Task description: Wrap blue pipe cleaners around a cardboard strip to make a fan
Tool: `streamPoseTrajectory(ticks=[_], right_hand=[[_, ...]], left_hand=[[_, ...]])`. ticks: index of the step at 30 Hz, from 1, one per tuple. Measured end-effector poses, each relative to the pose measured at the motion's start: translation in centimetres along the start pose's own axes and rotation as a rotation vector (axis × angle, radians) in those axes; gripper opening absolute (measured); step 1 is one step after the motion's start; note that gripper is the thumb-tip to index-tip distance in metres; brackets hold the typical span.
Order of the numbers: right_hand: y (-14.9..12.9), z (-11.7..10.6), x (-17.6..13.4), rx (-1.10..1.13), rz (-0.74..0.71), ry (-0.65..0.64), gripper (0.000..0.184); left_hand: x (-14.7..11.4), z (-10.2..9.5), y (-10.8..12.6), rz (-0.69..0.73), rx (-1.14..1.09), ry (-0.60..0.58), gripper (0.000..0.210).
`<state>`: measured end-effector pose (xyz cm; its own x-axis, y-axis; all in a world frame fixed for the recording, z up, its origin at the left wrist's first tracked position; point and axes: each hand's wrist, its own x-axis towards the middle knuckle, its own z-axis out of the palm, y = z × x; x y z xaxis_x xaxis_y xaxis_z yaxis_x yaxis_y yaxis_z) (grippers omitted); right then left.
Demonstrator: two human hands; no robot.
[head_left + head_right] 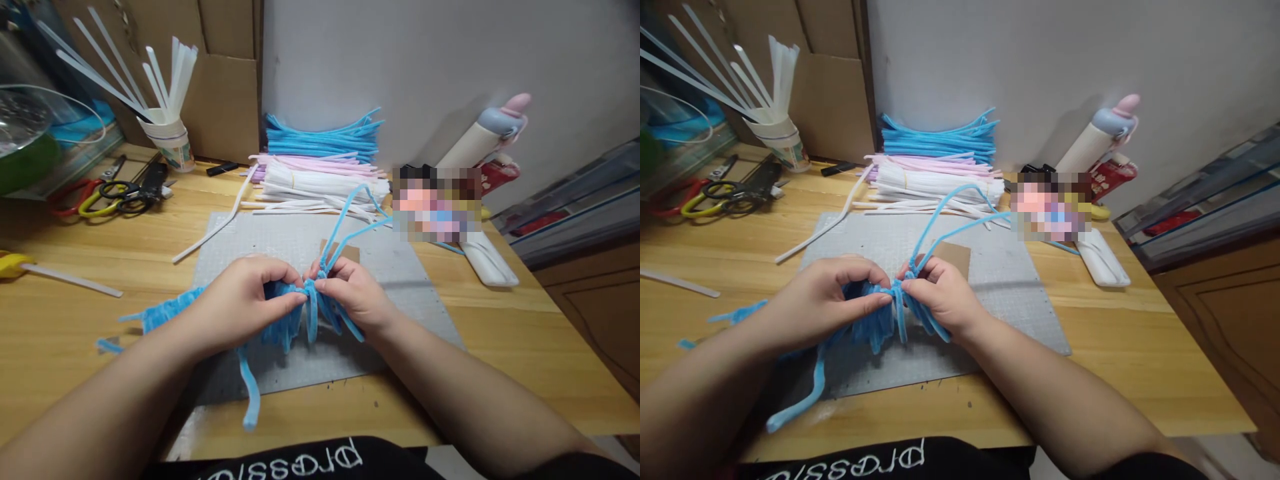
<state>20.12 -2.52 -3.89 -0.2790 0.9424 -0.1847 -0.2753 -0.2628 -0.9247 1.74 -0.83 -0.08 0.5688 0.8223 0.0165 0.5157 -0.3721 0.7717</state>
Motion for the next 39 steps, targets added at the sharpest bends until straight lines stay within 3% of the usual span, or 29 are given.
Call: streamPoseTrajectory(ticks=[7,18,22,27,33,39], right_hand=[[-0.3,0.1,-0.25,-0.048,-0.09,-0.043,0.03],[-0.79,0.07,-0.15,-0.059,-0.037,-0.135,0.027],[-0.54,0.18,-0.19,0.024,0.016,-0.124,0.027],[-0.01,0.12,-0.2,0.097,0.074,-0.09,0.029],[-0.06,0.13,-0.21,-0.027,-0.039,-0.096,0.027],[-0.29,0.29,-0.3,-0.058,-0.105,-0.079,0.029]], left_hand=[[-0.34,-0.09,0.03,-0.045,-0.052,-0.009,0.019],[-0.31,-0.05,-0.19,-0.132,-0.236,-0.055,0.021],[-0.36,-0.13,-0.22,-0.133,-0.175,-0.034,0.022],[-0.38,-0.14,-0.03,0.017,0.016,0.051,0.014],[-0.27,0.35,0.32,-0.025,-0.096,0.105,0.013],[-0.32,0.34,0.36,-0.134,-0.177,0.068,0.021]])
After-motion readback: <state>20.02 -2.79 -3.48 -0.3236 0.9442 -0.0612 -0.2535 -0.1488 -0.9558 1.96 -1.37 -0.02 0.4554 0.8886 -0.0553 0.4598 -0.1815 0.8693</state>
